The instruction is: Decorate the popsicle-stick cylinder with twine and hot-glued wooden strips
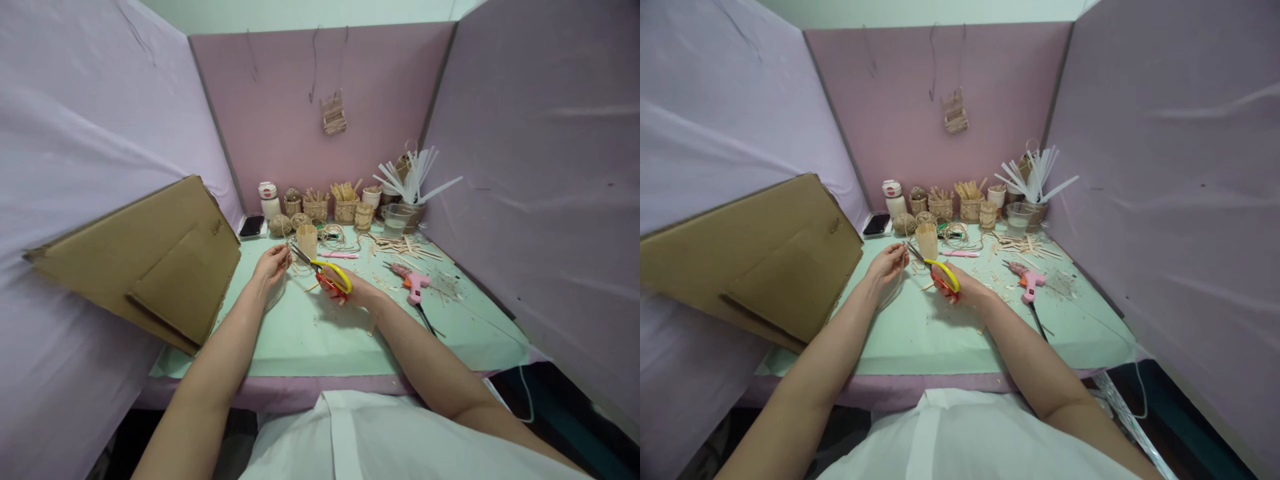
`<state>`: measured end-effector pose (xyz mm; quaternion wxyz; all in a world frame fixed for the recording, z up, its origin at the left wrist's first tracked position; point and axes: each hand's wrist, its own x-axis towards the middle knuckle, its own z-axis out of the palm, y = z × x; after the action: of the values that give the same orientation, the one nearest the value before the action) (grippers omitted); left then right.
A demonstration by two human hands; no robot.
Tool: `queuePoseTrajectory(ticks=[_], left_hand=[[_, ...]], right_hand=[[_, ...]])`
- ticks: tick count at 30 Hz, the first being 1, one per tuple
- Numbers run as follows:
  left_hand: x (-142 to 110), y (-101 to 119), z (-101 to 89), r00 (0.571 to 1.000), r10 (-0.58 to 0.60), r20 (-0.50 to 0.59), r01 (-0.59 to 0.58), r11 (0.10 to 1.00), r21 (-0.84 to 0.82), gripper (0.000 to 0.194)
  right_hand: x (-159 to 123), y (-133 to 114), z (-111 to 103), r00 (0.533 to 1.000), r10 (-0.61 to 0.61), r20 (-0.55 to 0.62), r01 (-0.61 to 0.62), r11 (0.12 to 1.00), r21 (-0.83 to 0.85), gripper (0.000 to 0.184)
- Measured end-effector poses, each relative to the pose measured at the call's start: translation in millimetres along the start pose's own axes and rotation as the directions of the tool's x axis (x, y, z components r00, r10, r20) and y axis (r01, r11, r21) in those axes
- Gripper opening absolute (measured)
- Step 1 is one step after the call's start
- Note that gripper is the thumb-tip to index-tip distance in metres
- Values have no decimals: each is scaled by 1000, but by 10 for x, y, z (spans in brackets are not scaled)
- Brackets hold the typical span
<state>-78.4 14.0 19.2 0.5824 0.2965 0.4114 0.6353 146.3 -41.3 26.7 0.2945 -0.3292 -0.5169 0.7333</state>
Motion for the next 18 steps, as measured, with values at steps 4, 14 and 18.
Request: queuePoseTrajectory(ticks=[4, 14, 18], left_hand=[[14, -3, -14, 1000, 1, -11, -1, 1000, -28, 21], [-1, -60, 14, 998, -24, 60, 24, 1000, -3, 17], [-36, -110, 43, 993, -68, 96, 58, 993, 99, 20]], right_hand=[[26, 2, -69, 987, 7, 158, -17, 998, 60, 59], [44, 5, -39, 986, 54, 160, -72, 992, 107, 55], [48, 5, 9, 996, 16, 86, -23, 996, 85, 53]])
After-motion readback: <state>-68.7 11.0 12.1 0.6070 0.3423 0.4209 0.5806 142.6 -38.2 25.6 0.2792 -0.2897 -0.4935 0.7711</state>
